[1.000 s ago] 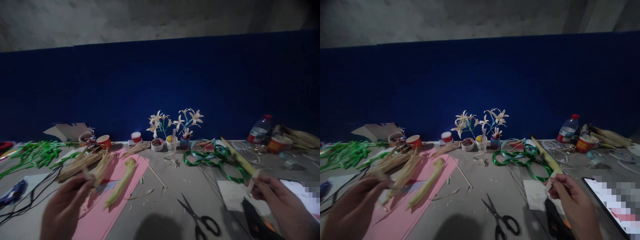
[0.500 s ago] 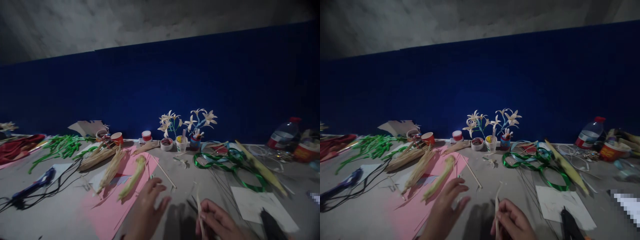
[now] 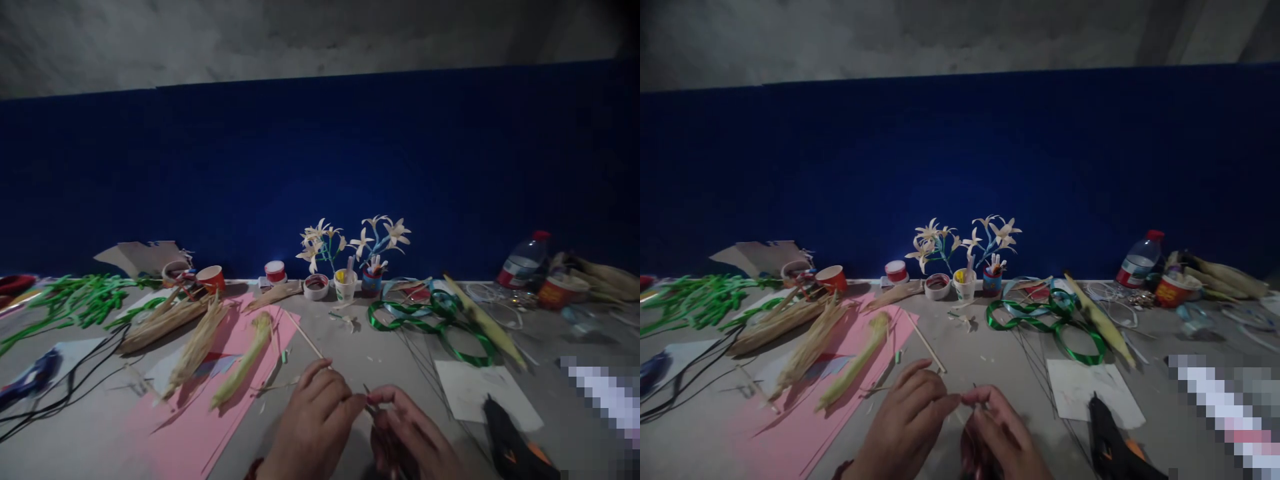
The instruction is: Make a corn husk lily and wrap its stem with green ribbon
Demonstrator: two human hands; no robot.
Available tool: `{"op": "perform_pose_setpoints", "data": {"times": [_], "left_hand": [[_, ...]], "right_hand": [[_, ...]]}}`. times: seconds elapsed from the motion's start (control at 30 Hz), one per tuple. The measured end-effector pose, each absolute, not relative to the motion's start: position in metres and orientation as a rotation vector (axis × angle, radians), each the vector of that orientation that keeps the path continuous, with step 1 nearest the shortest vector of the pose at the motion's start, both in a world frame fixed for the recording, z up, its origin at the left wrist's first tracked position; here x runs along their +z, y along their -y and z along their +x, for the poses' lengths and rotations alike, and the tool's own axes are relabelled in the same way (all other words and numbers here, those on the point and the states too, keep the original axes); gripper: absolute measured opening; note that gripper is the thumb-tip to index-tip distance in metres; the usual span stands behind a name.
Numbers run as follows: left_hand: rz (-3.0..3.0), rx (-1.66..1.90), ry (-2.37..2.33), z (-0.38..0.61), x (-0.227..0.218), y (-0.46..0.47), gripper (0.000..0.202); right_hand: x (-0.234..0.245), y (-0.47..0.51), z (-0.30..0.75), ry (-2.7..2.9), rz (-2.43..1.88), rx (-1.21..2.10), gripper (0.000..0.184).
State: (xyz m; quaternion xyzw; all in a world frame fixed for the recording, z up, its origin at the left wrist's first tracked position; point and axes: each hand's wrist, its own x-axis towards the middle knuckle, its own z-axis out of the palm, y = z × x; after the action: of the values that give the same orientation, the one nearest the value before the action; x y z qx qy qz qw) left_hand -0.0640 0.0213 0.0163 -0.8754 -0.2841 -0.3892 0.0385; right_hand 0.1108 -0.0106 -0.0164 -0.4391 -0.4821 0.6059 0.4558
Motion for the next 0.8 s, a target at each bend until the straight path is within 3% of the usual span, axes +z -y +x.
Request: {"op": "perform_pose_setpoints", "data": {"times": [0.1, 0.2, 0.4, 0.5, 0.8], "left_hand": [[-2.705, -1.258, 1.085, -0.061, 0.015, -0.022, 0.025], [-2.844, -1.320, 1.387, -0.060, 0.014, -0.016, 0.027], [-3.108, -1.074, 1.939, -0.058, 0.016, -0.003, 0.019], [-3.180, -1.162, 1.941, -0.049, 0.017, -0.006, 0.011], [-3.325, -1.458, 2.035, -0.041, 0.015, -0.009, 0.027]], "right_hand": [[-0.009, 0.015, 0.120, 1.290, -1.154, 1.249, 0.032], [-0.007, 0.019, 0.129, 1.433, -1.313, 0.990, 0.012], [-0.009, 0.017, 0.133, 1.426, -1.303, 1.000, 0.021], [-0.005, 0.017, 0.130, 1.482, -1.311, 1.005, 0.017], [0.003, 0.024, 0.135, 1.585, -1.333, 0.889, 0.017]]}}
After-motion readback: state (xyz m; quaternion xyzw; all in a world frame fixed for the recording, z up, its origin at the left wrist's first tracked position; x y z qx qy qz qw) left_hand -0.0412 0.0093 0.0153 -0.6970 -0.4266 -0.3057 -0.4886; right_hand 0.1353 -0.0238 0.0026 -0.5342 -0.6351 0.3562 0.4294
